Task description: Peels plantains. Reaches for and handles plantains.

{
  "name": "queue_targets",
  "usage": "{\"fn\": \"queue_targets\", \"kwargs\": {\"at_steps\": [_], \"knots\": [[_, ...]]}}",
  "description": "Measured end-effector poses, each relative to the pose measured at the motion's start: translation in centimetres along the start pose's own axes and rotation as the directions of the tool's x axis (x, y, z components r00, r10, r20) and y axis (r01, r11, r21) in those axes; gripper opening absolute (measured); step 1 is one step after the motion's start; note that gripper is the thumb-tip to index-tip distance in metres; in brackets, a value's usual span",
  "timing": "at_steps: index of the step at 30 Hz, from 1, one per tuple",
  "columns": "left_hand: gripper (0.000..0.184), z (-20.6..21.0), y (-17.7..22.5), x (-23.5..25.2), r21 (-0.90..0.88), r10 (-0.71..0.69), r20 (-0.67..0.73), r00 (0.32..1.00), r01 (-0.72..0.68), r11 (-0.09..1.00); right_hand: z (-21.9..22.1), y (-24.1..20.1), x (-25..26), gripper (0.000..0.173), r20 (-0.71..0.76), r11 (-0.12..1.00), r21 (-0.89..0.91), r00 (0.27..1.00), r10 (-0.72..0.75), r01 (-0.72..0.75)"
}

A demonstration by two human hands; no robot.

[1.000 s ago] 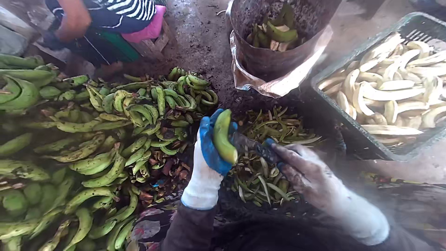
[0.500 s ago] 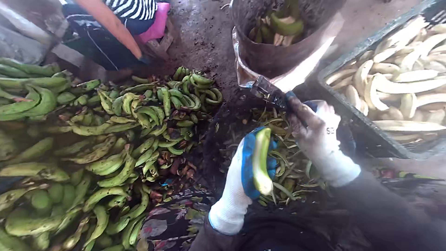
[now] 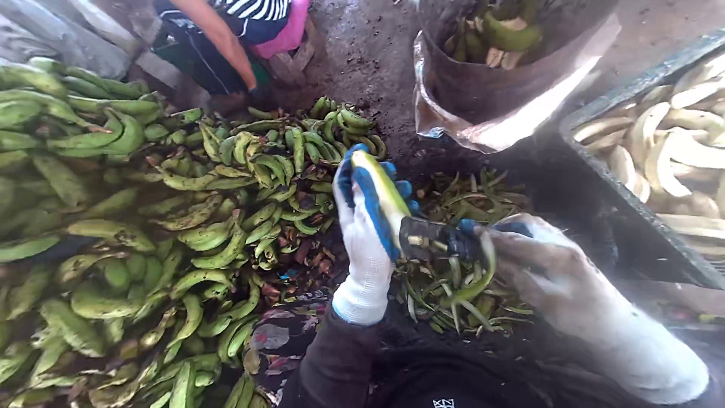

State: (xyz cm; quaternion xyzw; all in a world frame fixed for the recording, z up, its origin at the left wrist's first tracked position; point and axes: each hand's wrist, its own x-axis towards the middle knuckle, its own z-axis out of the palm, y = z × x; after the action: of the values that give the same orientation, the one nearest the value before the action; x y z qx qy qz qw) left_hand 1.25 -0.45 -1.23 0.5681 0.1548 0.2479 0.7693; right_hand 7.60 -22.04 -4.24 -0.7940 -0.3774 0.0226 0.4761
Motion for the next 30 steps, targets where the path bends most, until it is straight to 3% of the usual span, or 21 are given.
{"fn": "queue_targets", "kwargs": {"at_steps": [2,3,4,5,6,8,10,11,12,15,17,19,20,22,24,26,27,28,30], "knots": [[0.045,0.6,-0.8,-1.5,-0.057,-0.196,0.157,0.968,0.207,0.977,1.2,0.7,0.6,0.035,-0.152,0.993,-0.119,0.988,-0.006,-0.013],[0.043,1.1,-1.5,-2.7,-0.122,-0.333,0.259,0.907,0.373,0.920,1.2,1.7,1.5,0.037,-0.205,0.974,-0.218,0.979,0.021,-0.067],[0.043,1.4,-1.8,-3.5,-0.152,-0.426,0.312,0.849,0.488,0.860,0.9,2.7,2.2,0.040,-0.212,0.946,-0.292,0.974,0.077,-0.138],[0.041,1.7,-1.2,-3.7,-0.137,-0.472,0.280,0.836,0.521,0.842,0.4,3.2,2.5,0.041,-0.200,0.926,-0.328,0.972,0.125,-0.186],[0.039,1.5,-0.6,-3.3,-0.120,-0.434,0.202,0.878,0.462,0.879,-0.1,3.0,2.3,0.042,-0.164,0.928,-0.315,0.974,0.155,-0.201],[0.039,0.7,0.4,-1.6,-0.060,-0.197,0.015,0.980,0.197,0.979,-0.7,1.6,1.1,0.041,-0.072,0.976,-0.162,0.988,0.138,-0.148],[0.043,0.4,1.1,-0.2,0.060,0.015,-0.056,0.998,-0.012,0.998,-0.3,-0.1,-0.1,0.037,-0.016,0.998,0.032,0.999,0.051,-0.051],[0.044,0.4,1.1,-0.3,0.104,0.004,-0.032,0.999,0.000,0.995,0.5,-0.6,-0.3,0.035,-0.046,0.999,0.046,0.999,0.015,-0.013],[0.044,0.6,0.6,-1.0,0.087,-0.093,0.027,0.995,0.090,0.992,1.3,-0.5,0.0,0.035,-0.117,1.000,-0.015,0.993,-0.014,0.012],[0.040,1.7,-0.4,-3.2,-0.049,-0.413,0.196,0.889,0.430,0.901,1.2,1.8,1.7,0.040,-0.255,0.964,-0.252,0.967,0.022,-0.089],[0.040,1.7,0.2,-3.0,-0.079,-0.367,0.150,0.918,0.381,0.921,-0.1,2.1,1.5,0.044,-0.221,0.962,-0.233,0.971,0.091,-0.143],[0.041,0.9,0.4,-1.4,-0.075,-0.115,0.013,0.993,0.116,0.990,-0.9,0.8,0.1,0.043,-0.122,0.994,-0.062,0.989,0.084,-0.092],[0.041,0.8,0.5,-0.4,-0.049,0.017,-0.058,0.998,-0.020,0.999,-0.8,0.1,-0.5,0.041,-0.079,0.997,0.033,0.995,0.066,-0.063],[0.043,0.5,0.0,0.4,0.053,0.119,-0.075,0.990,-0.116,0.992,0.5,-1.0,-1.2,0.035,-0.082,0.997,0.076,0.996,0.017,-0.010],[0.045,0.3,-0.8,-0.6,0.068,-0.086,0.079,0.993,0.080,0.994,1.4,0.1,-0.3,0.037,-0.148,0.998,-0.066,0.989,0.002,-0.012],[0.043,0.5,-1.0,-1.4,0.014,-0.382,0.207,0.901,0.388,0.922,0.5,1.8,1.0,0.040,-0.169,0.972,-0.207,0.982,0.079,-0.114],[0.040,0.7,-0.8,-1.4,-0.059,-0.442,0.245,0.863,0.469,0.881,-0.1,2.3,1.4,0.041,-0.162,0.953,-0.243,0.977,0.142,-0.179],[0.040,0.7,-0.8,-1.3,-0.144,-0.427,0.252,0.868,0.470,0.871,-0.5,2.2,1.5,0.041,-0.152,0.946,-0.230,0.969,0.195,-0.227],[0.042,1.0,-0.8,-0.5,-0.321,-0.280,0.088,0.956,0.293,0.900,-0.1,1.1,0.6,0.041,-0.163,0.971,-0.150,0.973,0.163,-0.188]]}}
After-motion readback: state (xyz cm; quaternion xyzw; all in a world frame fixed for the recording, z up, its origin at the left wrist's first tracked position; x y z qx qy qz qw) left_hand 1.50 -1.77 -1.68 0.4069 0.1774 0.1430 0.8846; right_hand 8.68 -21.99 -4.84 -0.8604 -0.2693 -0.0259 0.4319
